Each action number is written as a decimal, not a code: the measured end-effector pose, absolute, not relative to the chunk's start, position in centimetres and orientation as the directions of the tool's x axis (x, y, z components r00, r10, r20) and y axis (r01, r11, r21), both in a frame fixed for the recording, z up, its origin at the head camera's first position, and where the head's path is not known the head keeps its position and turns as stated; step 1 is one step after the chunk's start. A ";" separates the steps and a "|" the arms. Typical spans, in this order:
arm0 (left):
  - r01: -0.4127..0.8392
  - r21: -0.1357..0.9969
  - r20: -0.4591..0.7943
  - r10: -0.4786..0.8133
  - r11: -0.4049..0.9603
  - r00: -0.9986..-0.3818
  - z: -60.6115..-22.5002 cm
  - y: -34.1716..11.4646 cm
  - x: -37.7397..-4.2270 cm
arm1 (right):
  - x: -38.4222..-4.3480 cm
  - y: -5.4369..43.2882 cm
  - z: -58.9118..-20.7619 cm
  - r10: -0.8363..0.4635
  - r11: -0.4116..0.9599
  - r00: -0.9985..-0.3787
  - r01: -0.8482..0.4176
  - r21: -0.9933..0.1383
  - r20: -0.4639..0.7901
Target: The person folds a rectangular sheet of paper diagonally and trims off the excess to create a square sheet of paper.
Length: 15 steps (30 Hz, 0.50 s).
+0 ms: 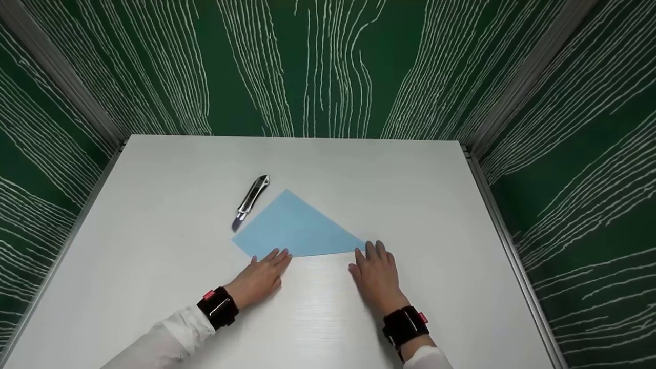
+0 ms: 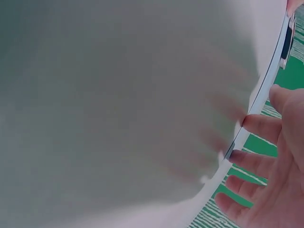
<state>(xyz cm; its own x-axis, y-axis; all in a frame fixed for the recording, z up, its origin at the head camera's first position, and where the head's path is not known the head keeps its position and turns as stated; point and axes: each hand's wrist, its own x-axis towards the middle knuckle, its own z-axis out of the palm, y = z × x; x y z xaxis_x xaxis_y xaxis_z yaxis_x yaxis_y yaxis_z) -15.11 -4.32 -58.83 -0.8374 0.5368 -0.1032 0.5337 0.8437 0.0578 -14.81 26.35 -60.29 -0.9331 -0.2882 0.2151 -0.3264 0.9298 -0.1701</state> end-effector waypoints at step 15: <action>0.599 -0.002 -0.041 0.598 0.801 -0.800 -58.0 -4.5 -16.0 | -14.8 27.3 -60.5 -0.268 0.931 -0.926 -0.320 -0.173 0.268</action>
